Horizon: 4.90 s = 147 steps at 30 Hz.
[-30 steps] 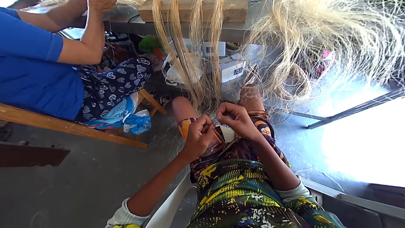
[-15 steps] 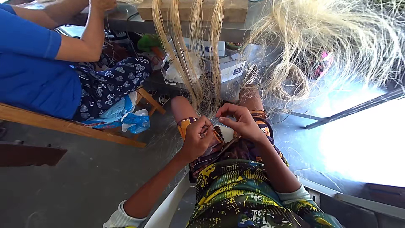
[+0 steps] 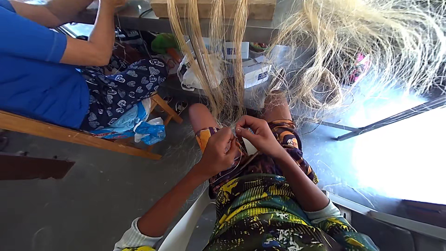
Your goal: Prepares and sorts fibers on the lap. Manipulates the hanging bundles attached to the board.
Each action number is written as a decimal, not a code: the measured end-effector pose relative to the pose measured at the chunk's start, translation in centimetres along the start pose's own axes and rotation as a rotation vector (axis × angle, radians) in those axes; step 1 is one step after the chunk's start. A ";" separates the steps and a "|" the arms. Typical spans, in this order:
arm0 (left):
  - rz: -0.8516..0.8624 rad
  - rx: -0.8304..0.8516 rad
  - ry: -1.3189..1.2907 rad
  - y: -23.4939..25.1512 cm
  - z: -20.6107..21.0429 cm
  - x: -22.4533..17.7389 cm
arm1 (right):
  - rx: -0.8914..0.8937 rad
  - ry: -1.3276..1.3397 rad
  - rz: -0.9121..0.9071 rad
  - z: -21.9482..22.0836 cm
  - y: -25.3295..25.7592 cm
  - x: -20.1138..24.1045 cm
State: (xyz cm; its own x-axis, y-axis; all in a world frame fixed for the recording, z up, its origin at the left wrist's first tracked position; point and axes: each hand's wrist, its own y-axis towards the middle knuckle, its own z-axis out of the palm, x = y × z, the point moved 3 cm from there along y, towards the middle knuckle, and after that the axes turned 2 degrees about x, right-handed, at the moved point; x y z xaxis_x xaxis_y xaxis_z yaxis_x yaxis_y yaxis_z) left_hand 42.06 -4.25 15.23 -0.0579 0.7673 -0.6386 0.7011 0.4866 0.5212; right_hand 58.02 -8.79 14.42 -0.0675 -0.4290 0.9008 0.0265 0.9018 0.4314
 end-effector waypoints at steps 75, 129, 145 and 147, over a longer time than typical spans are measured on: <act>-0.150 -0.060 -0.331 -1.3 -0.9 2.4 | -0.294 -0.146 -0.136 -1.4 -0.4 -1.0; -0.278 -0.409 0.123 18.4 -11.6 12.6 | 0.060 -0.307 0.542 -2.4 -1.7 -13.8; -0.373 -0.501 0.486 34.6 -11.0 13.1 | 0.071 -0.325 0.540 -4.4 -2.3 -15.0; -0.362 -0.502 0.506 35.0 -10.7 13.0 | 0.075 -0.327 0.547 -4.4 -2.4 -15.2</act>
State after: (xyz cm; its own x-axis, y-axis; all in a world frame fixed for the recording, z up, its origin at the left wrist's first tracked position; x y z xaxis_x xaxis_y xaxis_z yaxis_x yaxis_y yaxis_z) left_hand 58.24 27.21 31.21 -0.6207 0.5638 -0.5448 0.1809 0.7791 0.6002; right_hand 63.34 -4.64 -0.04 -0.3650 0.1217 0.9230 0.0741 0.9921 -0.1015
